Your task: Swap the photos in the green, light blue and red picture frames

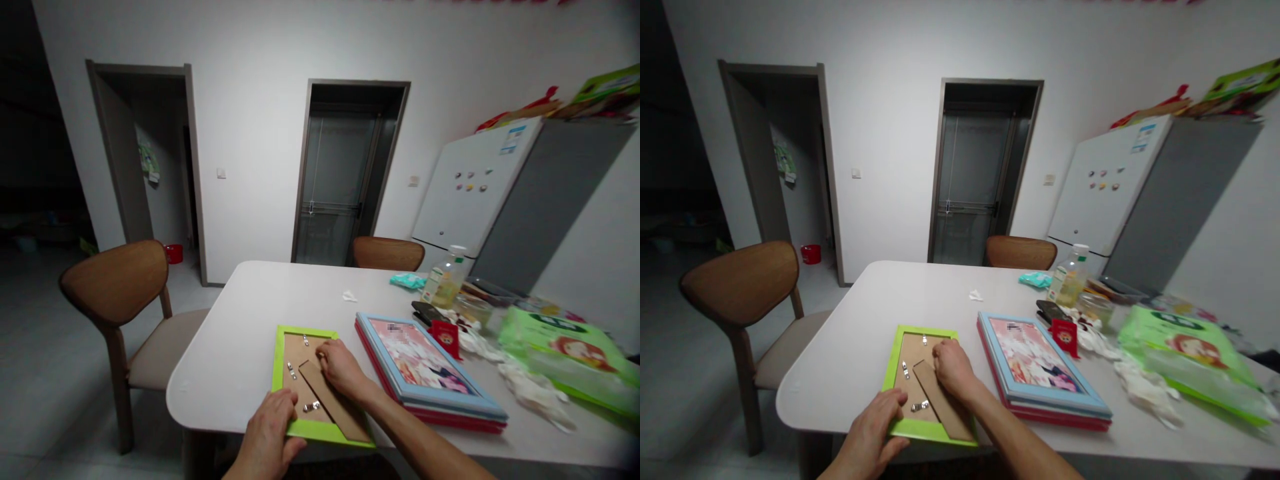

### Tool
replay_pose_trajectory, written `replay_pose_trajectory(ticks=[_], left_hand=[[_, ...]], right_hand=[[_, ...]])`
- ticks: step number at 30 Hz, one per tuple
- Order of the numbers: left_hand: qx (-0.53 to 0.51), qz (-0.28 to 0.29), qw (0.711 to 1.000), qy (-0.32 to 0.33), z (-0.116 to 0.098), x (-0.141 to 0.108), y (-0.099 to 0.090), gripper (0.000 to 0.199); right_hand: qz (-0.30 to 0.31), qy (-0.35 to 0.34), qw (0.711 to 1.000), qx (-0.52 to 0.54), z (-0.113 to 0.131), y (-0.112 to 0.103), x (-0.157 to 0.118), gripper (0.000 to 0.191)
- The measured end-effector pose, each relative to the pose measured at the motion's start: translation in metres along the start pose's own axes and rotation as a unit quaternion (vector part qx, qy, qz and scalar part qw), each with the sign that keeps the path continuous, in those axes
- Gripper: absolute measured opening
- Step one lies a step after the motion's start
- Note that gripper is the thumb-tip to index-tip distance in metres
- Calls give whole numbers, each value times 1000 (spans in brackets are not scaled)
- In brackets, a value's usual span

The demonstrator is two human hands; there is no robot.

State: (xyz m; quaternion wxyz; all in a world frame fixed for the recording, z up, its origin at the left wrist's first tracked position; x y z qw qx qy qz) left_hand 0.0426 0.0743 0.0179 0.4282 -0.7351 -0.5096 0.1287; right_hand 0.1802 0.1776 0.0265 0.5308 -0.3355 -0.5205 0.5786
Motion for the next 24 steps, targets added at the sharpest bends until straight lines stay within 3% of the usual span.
replay_pose_trajectory(ticks=[8, 17, 24], left_hand=[[9, 12, 1000, 8, -4, 4, 2, 40], [8, 5, 1000, 5, -3, 7, 8, 49], [-11, -12, 1000, 11, -6, 6, 3, 49]], right_hand=[[-41, 73, 996, 6, -3, 17, 33, 28], [-30, 61, 998, 16, 1, 15, 30, 25], [-30, 36, 998, 31, 17, 0, 17, 27]])
Point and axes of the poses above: each hand's wrist, its own x-axis towards the middle knuckle, its own y-axis out of the palm, z = x × y, the point moved 9 cm from there along x, towards the middle knuckle, and after that the axes turned 4 degrees about z, right-handed, at the moved point
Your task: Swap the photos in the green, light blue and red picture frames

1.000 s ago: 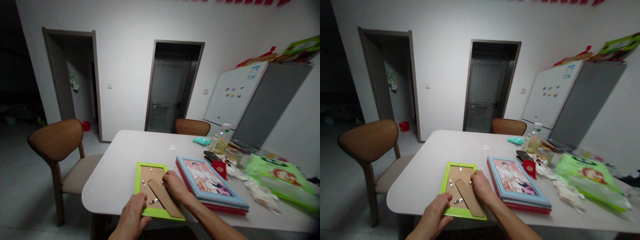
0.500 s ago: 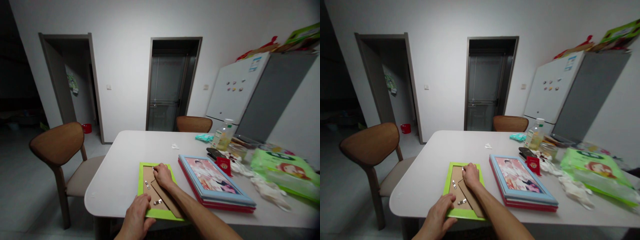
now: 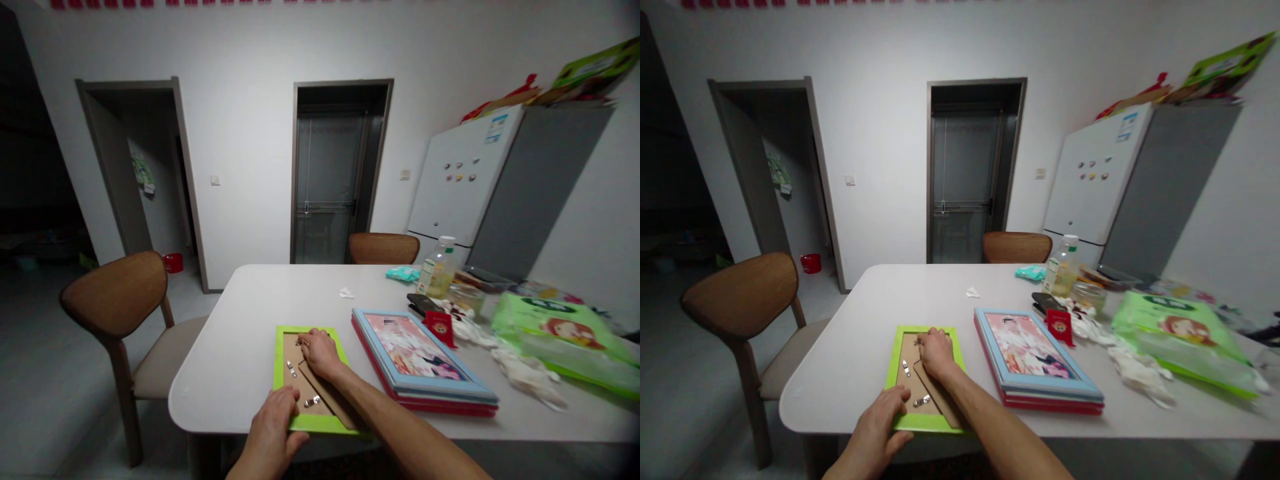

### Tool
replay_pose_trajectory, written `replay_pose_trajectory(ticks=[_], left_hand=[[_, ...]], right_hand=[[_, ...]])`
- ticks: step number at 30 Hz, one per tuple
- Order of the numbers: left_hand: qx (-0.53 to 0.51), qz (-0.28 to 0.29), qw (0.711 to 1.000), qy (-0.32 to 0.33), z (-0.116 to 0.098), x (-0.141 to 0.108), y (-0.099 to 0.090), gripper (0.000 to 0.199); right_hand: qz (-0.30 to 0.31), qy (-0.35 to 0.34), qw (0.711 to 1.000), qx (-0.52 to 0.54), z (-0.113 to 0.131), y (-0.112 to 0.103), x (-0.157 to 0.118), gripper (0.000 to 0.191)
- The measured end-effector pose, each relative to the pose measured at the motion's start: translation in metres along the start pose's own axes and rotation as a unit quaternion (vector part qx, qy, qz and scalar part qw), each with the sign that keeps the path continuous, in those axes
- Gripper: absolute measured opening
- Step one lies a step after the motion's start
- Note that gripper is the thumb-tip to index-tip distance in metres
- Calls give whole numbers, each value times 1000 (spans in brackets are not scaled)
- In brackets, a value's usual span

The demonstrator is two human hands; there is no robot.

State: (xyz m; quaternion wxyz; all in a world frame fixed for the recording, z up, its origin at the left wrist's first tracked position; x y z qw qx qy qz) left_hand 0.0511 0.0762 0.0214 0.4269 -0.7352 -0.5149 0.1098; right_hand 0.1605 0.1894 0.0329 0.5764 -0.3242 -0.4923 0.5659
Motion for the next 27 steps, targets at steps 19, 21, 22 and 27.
replay_pose_trajectory(ticks=[19, 21, 22, 27], left_hand=[[-73, -32, 996, -49, 10, 7, -8, 50], [-156, -76, 982, -70, 11, 13, -23, 45], [-201, -100, 971, -77, 11, 16, -29, 41], [-327, -135, 930, -104, 20, 29, -45, 30]], right_hand=[[17, -58, 997, 54, 3, -40, -33, 19], [-15, -66, 996, 61, 10, -56, -35, 24], [-26, -68, 995, 69, 15, -62, -36, 25], [-50, -101, 983, 142, 40, -79, -46, 27]])
Point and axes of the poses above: each hand's wrist, its own x-axis towards the middle knuckle, its own y-axis out of the palm, z = x × y, the point moved 9 cm from there along x, towards the middle knuckle, and after that the axes turned 4 degrees about z, right-handed, at the moved point
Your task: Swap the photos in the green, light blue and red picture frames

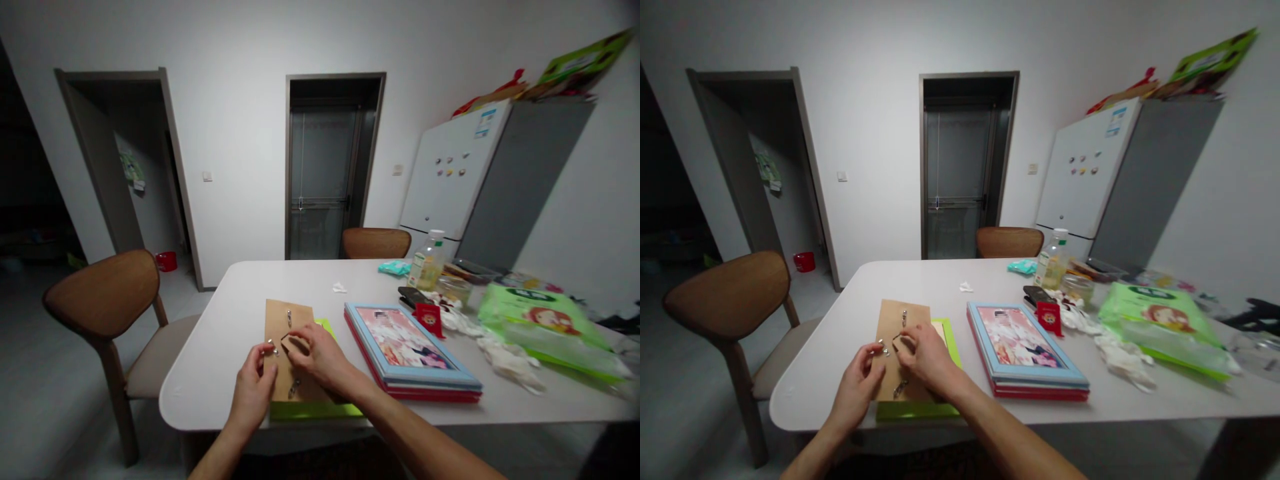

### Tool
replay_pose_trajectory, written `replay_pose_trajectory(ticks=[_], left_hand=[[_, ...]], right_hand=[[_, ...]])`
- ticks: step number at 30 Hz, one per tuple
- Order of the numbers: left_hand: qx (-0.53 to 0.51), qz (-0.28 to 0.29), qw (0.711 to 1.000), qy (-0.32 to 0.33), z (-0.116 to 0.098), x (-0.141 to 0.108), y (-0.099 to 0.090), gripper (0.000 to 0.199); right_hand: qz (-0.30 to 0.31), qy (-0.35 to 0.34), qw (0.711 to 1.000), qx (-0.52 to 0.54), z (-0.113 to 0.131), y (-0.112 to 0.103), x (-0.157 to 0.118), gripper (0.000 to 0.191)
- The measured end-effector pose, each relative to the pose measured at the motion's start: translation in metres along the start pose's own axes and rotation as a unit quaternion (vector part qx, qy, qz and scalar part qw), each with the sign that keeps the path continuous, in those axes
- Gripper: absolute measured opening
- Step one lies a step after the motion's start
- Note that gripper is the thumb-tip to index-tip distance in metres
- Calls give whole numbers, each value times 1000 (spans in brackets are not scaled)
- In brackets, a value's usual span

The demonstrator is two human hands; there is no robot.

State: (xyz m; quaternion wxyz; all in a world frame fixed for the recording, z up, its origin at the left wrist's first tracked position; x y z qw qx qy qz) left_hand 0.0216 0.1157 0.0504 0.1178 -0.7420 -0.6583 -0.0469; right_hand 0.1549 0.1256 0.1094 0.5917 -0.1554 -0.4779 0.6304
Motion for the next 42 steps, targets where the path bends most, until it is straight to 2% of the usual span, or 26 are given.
replay_pose_trajectory(ticks=[3, 7, 10, 14, 18, 21, 23, 25, 27, 29, 31, 32, 34, 37, 40, 42], left_hand=[[-37, -24, 999, -32, 13, 2, -25, 34], [-50, -74, 994, -71, 34, 1, -72, 34], [-36, -103, 990, -91, 47, -1, -96, 31], [20, -113, 988, -100, 59, -1, -107, 25], [106, -101, 984, -99, 62, 1, -111, 24], [188, -106, 973, -86, 56, 2, -117, 27], [232, -115, 964, -64, 48, 3, -117, 32], [260, -116, 958, -33, 38, 3, -108, 35], [274, -108, 956, -5, 28, 1, -89, 37], [277, -84, 957, 23, 17, -3, -59, 39], [271, -20, 960, 71, 1, -8, -16, 41], [268, 21, 958, 96, -8, -11, 8, 43], [260, 68, 952, 144, -27, -17, 45, 48], [272, 87, 937, 203, -53, -20, 77, 45], [298, 86, 917, 250, -70, -18, 82, 42], [304, 54, 916, 256, -76, -14, 67, 45]], right_hand=[[-12, 21, 1000, 18, -15, -4, -5, 31], [-2, 112, 991, -66, -72, 0, -20, 37], [30, 156, 980, -119, -105, 12, -32, 41], [41, 187, 970, -150, -121, 20, -37, 48], [48, 212, 968, -126, -125, 20, -35, 53], [22, 236, 971, -40, -128, 14, -36, 58], [4, 255, 964, 71, -128, 13, -38, 63], [-4, 284, 934, 215, -125, 16, -40, 68], [-10, 309, 883, 354, -115, 18, -43, 71], [-22, 310, 837, 450, -101, 16, -42, 76], [-36, 287, 818, 498, -85, 8, -38, 80], [-43, 272, 816, 508, -78, 4, -36, 82], [-50, 250, 820, 513, -69, -2, -32, 83], [-48, 242, 833, 495, -66, -5, -31, 81], [-37, 243, 846, 473, -71, -3, -30, 82], [-24, 247, 861, 444, -79, -1, -29, 82]])
Point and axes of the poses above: each hand's wrist, its own x-axis towards the middle knuckle, its own y-axis out of the palm, z = x × y, the point moved 9 cm from there along x, towards the middle knuckle, and after that the axes turned 4 degrees about z, right-handed, at the moved point
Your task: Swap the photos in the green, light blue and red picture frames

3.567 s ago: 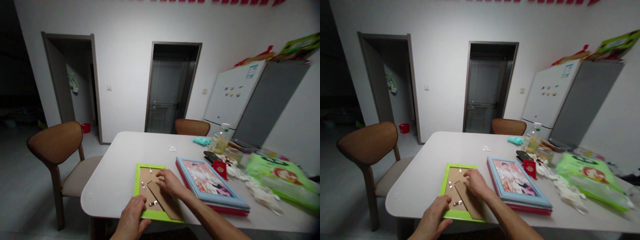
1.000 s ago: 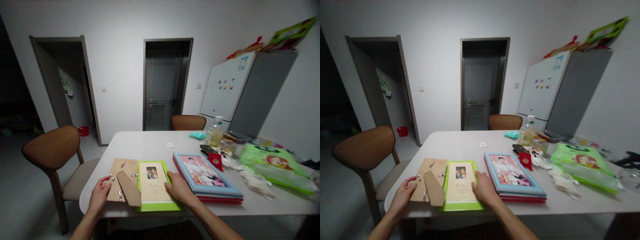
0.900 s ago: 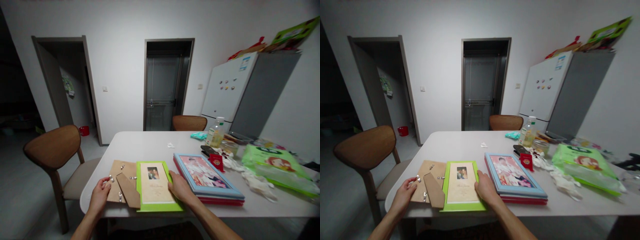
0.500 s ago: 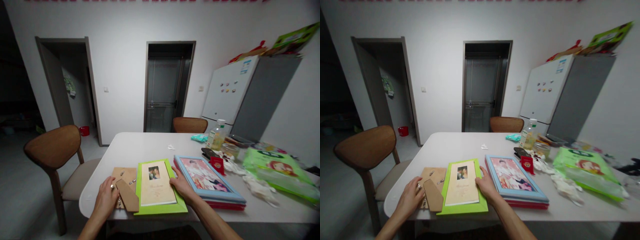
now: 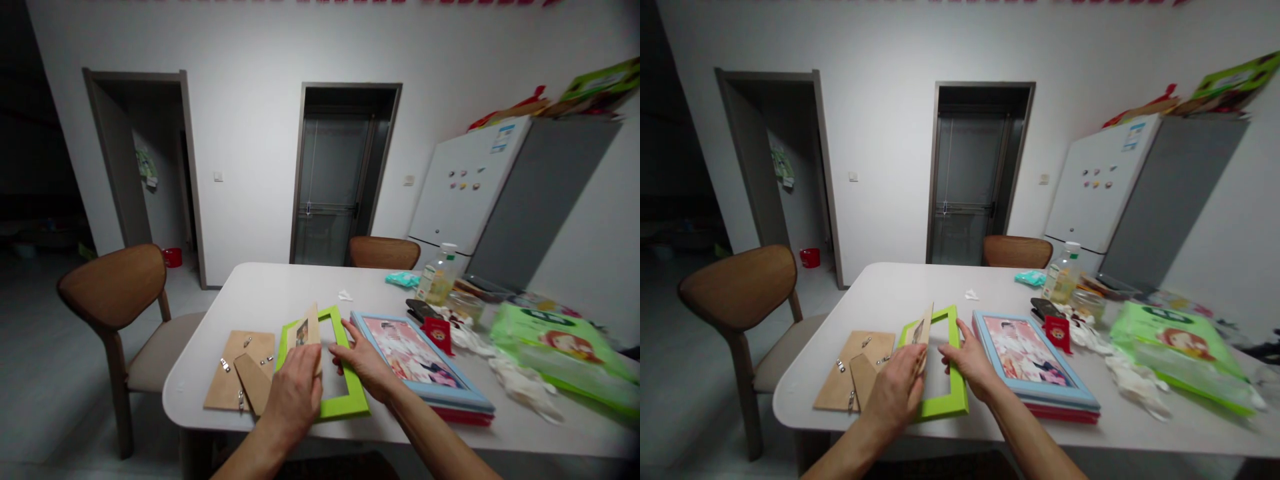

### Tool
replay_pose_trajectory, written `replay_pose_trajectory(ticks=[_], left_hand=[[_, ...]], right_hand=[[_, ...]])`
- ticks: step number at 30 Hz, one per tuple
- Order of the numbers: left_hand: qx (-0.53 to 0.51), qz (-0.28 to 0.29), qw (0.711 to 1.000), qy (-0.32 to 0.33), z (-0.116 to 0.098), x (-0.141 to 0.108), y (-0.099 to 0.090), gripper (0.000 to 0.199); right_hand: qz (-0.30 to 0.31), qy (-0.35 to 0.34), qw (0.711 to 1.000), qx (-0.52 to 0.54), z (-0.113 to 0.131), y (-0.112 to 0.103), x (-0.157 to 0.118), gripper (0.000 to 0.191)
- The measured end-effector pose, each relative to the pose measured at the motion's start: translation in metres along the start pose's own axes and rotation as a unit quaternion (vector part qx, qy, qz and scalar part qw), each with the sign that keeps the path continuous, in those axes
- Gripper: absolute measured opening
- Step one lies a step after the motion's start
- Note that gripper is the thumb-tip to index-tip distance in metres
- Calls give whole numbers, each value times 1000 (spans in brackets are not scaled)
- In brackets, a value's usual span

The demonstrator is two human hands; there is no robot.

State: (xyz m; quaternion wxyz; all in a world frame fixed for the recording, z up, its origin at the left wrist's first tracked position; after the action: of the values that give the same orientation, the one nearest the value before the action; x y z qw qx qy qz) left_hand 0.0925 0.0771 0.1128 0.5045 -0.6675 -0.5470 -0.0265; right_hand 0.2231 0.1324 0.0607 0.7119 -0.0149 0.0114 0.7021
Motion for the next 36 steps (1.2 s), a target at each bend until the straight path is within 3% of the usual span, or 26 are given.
replay_pose_trajectory(ticks=[3, 6, 9, 12, 20, 28, 31, 34, 36], left_hand=[[1, -71, 994, -83, 32, -7, -34, 47], [-17, -118, 973, -196, 79, -32, -62, 42], [-52, -117, 951, -281, 121, -65, -67, 40], [-73, -94, 941, -318, 142, -89, -59, 40], [61, -2, 956, -288, 138, -90, -44, 39], [132, -20, 968, -213, 127, -88, -49, 34], [141, -41, 975, -164, 114, -87, -44, 31], [141, -27, 983, -118, 101, -87, -29, 31], [141, -10, 984, -104, 95, -87, -21, 31]], right_hand=[[-10, 10, 992, -126, -11, -13, 8, 76], [-39, -11, 947, -319, -19, -26, 13, 65], [-62, -39, 888, -453, -29, -30, 14, 57], [-58, -45, 852, -518, -42, -27, 14, 54], [-58, -73, 814, -573, -46, -19, 13, 48], [-70, -101, 810, -573, -40, -18, 10, 43], [-91, -152, 830, -529, -29, -7, 2, 41], [-48, -188, 877, -439, -27, 17, -3, 41], [-16, -171, 908, -381, -33, 30, -1, 40]])
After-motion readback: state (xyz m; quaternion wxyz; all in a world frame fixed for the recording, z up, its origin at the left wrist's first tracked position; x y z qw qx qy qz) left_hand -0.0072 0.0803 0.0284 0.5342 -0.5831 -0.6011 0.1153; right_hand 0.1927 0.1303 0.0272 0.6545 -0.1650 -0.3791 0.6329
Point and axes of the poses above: each hand's wrist, its own x-axis towards the middle knuckle, its own y-axis out of the palm, z = x × y, the point moved 9 cm from there along x, towards the middle knuckle, and after that the axes turned 4 degrees about z, right-handed, at the moved point
